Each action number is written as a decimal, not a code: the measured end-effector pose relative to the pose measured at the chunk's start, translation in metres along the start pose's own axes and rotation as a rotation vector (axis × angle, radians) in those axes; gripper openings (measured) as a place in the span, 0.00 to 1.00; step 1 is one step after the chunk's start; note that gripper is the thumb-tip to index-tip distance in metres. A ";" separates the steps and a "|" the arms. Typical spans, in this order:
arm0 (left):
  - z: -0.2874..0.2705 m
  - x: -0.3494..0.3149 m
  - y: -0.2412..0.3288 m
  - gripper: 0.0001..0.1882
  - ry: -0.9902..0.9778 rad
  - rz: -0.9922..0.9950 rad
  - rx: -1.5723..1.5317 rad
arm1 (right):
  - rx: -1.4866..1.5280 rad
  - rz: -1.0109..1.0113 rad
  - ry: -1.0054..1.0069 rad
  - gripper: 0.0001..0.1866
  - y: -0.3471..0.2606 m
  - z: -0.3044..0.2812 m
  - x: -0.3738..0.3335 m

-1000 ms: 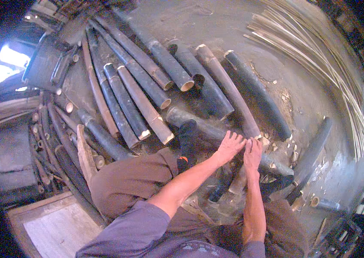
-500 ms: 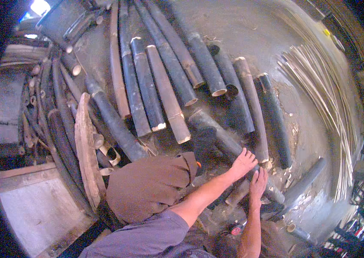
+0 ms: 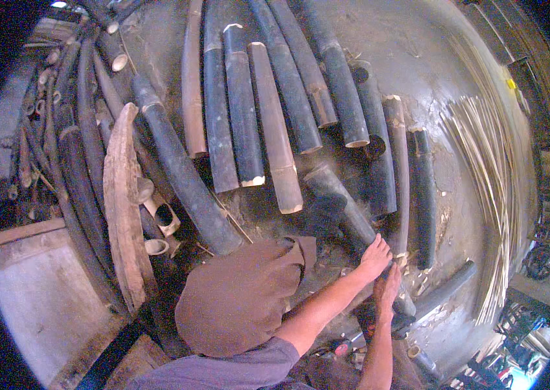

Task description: The person sits on the floor and repeatedly sharpens the ends of bamboo poles using a curved blade. They hold each pole, scrape the blade along the cut end to smooth it, then place the pole aside. The person handles multiple bamboo poles one at a time, occasionally inspecting the cut ends.

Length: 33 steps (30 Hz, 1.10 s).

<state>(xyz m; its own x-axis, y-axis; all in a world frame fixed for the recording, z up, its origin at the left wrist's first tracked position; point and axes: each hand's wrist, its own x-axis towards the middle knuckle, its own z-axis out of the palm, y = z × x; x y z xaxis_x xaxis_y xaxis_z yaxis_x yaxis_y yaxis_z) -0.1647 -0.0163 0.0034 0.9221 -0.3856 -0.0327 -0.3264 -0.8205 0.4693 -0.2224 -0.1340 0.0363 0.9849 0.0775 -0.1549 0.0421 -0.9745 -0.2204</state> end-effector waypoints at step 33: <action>-0.220 0.025 0.036 0.44 0.504 0.018 -1.851 | 0.036 0.064 0.387 0.47 0.089 -0.164 -0.035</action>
<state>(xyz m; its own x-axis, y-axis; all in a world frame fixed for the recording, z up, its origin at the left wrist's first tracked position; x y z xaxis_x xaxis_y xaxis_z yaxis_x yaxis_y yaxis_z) -0.1080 0.0380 0.2136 0.9986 0.0311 0.0436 -0.0526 0.7192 0.6928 -0.2258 -0.2577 0.1798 0.9761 -0.0753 0.2041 -0.0209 -0.9663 -0.2565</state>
